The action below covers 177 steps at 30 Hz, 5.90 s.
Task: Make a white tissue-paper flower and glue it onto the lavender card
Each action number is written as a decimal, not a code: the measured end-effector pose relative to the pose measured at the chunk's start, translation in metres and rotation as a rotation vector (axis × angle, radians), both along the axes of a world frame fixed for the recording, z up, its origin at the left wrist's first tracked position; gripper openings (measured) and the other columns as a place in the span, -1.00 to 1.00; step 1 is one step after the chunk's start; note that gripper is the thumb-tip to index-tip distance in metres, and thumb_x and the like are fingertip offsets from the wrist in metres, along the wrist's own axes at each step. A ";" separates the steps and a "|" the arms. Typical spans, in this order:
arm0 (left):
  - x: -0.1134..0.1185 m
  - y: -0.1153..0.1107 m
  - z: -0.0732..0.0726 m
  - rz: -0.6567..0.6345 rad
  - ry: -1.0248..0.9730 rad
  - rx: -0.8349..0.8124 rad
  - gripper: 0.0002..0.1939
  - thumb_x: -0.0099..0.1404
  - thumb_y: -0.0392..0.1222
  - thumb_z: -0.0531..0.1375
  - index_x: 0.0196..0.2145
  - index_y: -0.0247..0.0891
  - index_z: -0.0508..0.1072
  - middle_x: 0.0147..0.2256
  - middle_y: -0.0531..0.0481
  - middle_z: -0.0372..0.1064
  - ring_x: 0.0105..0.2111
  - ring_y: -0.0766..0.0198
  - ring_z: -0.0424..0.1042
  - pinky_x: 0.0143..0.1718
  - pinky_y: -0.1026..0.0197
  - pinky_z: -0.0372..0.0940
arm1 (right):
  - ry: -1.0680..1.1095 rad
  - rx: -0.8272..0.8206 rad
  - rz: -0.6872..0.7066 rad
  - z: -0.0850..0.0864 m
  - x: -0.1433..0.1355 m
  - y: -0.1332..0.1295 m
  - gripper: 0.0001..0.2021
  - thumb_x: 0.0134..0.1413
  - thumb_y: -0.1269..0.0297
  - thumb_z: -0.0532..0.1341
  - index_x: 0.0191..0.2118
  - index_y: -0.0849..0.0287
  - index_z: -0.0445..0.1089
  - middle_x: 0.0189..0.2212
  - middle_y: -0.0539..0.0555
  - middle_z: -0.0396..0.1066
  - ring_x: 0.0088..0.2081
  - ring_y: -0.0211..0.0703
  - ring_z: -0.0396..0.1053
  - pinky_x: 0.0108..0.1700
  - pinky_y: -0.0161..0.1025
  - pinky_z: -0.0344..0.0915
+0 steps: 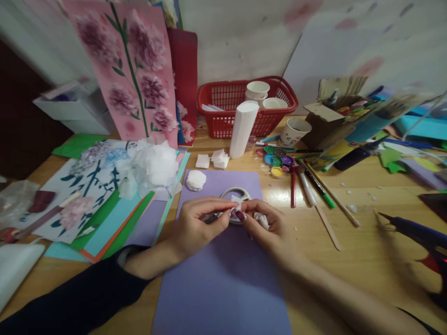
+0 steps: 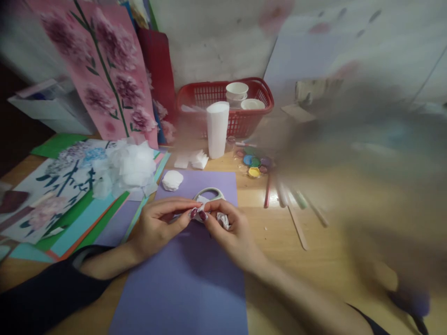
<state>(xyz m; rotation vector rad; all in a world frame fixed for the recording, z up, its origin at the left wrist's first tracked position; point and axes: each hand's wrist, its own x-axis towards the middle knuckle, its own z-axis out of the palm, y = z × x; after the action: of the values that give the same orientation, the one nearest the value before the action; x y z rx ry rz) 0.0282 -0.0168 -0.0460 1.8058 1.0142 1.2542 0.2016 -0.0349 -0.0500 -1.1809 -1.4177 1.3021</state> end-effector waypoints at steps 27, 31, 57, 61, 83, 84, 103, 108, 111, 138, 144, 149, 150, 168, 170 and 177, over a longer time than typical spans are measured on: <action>-0.001 0.002 -0.002 0.050 0.121 0.188 -0.86 0.11 -0.46 0.23 -0.40 -0.36 0.59 -0.40 -0.12 0.60 -0.40 0.28 0.59 -0.28 0.35 0.48 | -0.074 0.068 0.010 -0.003 0.000 0.001 -0.84 0.14 0.24 0.18 -0.30 0.20 0.45 -0.48 -0.02 0.37 -0.48 -0.32 0.25 -0.42 -0.37 0.20; -0.001 0.002 -0.002 0.048 0.115 0.194 -0.86 0.11 -0.47 0.23 -0.39 -0.38 0.59 -0.39 -0.15 0.60 -0.40 0.28 0.59 -0.28 0.37 0.48 | -0.043 0.028 0.016 -0.003 0.000 0.001 -0.82 0.14 0.22 0.19 -0.28 0.21 0.46 -0.45 -0.01 0.38 -0.50 -0.34 0.22 -0.46 -0.38 0.18; 0.000 0.003 -0.003 0.046 0.115 0.165 -0.88 0.12 -0.44 0.23 -0.41 -0.32 0.57 -0.39 -0.10 0.60 -0.40 0.27 0.58 -0.30 0.31 0.48 | -0.110 0.103 0.010 -0.005 0.000 0.002 -0.82 0.14 0.24 0.17 -0.28 0.20 0.48 -0.42 0.04 0.46 -0.42 -0.26 0.34 -0.37 -0.33 0.27; 0.000 0.003 -0.003 0.052 0.112 0.180 -0.87 0.12 -0.44 0.23 -0.41 -0.32 0.58 -0.39 -0.10 0.60 -0.40 0.27 0.58 -0.30 0.31 0.49 | -0.102 0.090 0.022 -0.004 0.000 0.002 -0.82 0.15 0.25 0.16 -0.28 0.21 0.47 -0.44 0.02 0.44 -0.46 -0.29 0.31 -0.41 -0.35 0.25; -0.001 0.002 -0.001 0.052 0.134 0.132 -0.86 0.11 -0.41 0.23 -0.40 -0.29 0.59 -0.39 -0.08 0.60 -0.39 0.25 0.58 -0.30 0.29 0.49 | -0.097 0.077 0.030 -0.002 -0.001 0.003 -0.81 0.15 0.23 0.15 -0.31 0.21 0.46 -0.47 0.01 0.42 -0.47 -0.30 0.28 -0.42 -0.36 0.22; -0.001 0.002 -0.001 0.053 0.141 0.136 -0.86 0.12 -0.41 0.23 -0.41 -0.28 0.59 -0.39 -0.08 0.60 -0.39 0.25 0.58 -0.30 0.28 0.49 | -0.089 0.068 0.034 -0.001 -0.001 0.002 -0.80 0.15 0.22 0.15 -0.31 0.21 0.46 -0.49 0.00 0.40 -0.49 -0.32 0.25 -0.44 -0.36 0.20; 0.000 0.003 -0.009 0.124 -0.055 -0.145 -0.93 0.12 -0.32 0.23 -0.39 -0.31 0.51 -0.42 -0.04 0.56 -0.42 0.27 0.56 -0.36 0.33 0.49 | -0.029 0.025 0.050 0.000 0.000 0.002 -0.82 0.15 0.20 0.16 -0.33 0.20 0.40 -0.54 -0.06 0.26 -0.53 -0.34 0.15 -0.48 -0.37 0.11; -0.002 0.007 -0.012 0.125 -0.093 -0.216 -0.92 0.22 -0.23 0.22 -0.37 -0.29 0.46 -0.41 -0.02 0.56 -0.43 0.27 0.56 -0.43 0.34 0.47 | -0.018 -0.001 0.046 -0.001 0.002 0.001 -0.83 0.15 0.20 0.14 -0.35 0.19 0.36 -0.57 -0.09 0.21 -0.54 -0.34 0.12 -0.48 -0.35 0.09; -0.003 0.008 -0.013 0.125 -0.082 -0.225 -0.87 0.24 -0.16 0.22 -0.34 -0.29 0.46 -0.39 -0.03 0.55 -0.41 0.28 0.55 -0.42 0.34 0.45 | -0.010 -0.010 0.045 -0.002 0.003 0.001 -0.86 0.14 0.24 0.13 -0.35 0.19 0.34 -0.57 -0.09 0.19 -0.54 -0.35 0.10 -0.49 -0.36 0.05; 0.000 0.004 -0.007 0.068 -0.101 -0.244 -0.89 0.23 -0.34 0.15 -0.26 -0.27 0.44 -0.33 0.00 0.45 -0.33 0.34 0.48 -0.30 0.34 0.39 | 0.070 -0.105 0.019 -0.006 0.003 0.000 -0.92 0.13 0.30 0.12 -0.36 0.17 0.31 -0.64 -0.17 0.10 -0.61 -0.41 -0.02 -0.53 -0.38 -0.05; -0.001 0.006 -0.006 0.097 0.047 -0.108 -0.80 0.26 -0.40 0.08 -0.36 -0.29 0.50 -0.33 -0.02 0.41 -0.29 0.33 0.41 -0.30 0.34 0.32 | 0.067 -0.114 0.007 -0.007 0.004 -0.001 -0.93 0.11 0.31 0.11 -0.36 0.16 0.30 -0.64 -0.17 0.09 -0.62 -0.41 -0.04 -0.53 -0.37 -0.08; -0.004 0.010 -0.014 0.223 0.009 -0.092 -0.84 0.29 -0.37 0.09 -0.34 -0.27 0.47 -0.31 0.00 0.41 -0.25 0.31 0.41 -0.22 0.32 0.31 | 0.066 -0.118 -0.033 -0.007 0.004 -0.001 -0.93 0.08 0.30 0.11 -0.37 0.15 0.29 -0.65 -0.17 0.10 -0.62 -0.39 -0.04 -0.54 -0.37 -0.09; -0.005 0.010 -0.015 0.256 0.000 -0.083 -0.84 0.30 -0.36 0.09 -0.32 -0.26 0.47 -0.29 0.00 0.42 -0.25 0.30 0.42 -0.22 0.32 0.31 | 0.063 -0.122 -0.043 -0.007 0.004 -0.001 -0.92 0.08 0.28 0.11 -0.37 0.16 0.29 -0.65 -0.17 0.10 -0.62 -0.39 -0.05 -0.55 -0.36 -0.10; -0.003 -0.002 -0.002 -0.025 0.148 0.063 -0.79 0.23 -0.39 0.16 -0.22 -0.30 0.56 -0.28 -0.09 0.45 -0.28 0.28 0.47 -0.29 0.29 0.39 | 0.002 -0.097 -0.003 0.000 0.000 0.001 -0.75 0.11 0.09 0.19 -0.28 0.20 0.42 -0.54 -0.06 0.24 -0.56 -0.34 0.12 -0.51 -0.36 0.07; -0.001 -0.001 -0.002 -0.013 0.137 0.010 -0.82 0.22 -0.35 0.19 -0.24 -0.29 0.57 -0.29 -0.09 0.46 -0.29 0.28 0.48 -0.31 0.29 0.40 | -0.043 -0.030 -0.007 -0.001 0.001 0.002 -0.77 0.12 0.12 0.18 -0.29 0.19 0.43 -0.50 -0.03 0.30 -0.50 -0.30 0.20 -0.44 -0.34 0.15; 0.000 0.004 -0.006 0.073 0.058 -0.132 -0.90 0.23 -0.28 0.22 -0.38 -0.29 0.55 -0.35 -0.06 0.48 -0.33 0.29 0.47 -0.33 0.32 0.38 | -0.110 0.034 -0.002 -0.001 0.000 0.002 -0.81 0.11 0.16 0.18 -0.34 0.19 0.42 -0.49 -0.01 0.33 -0.42 -0.24 0.24 -0.35 -0.31 0.21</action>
<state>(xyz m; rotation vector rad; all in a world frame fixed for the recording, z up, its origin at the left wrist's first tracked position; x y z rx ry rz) 0.0281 -0.0132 -0.0522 1.7264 1.1773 1.1557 0.2013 -0.0331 -0.0513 -1.2474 -1.5105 1.2233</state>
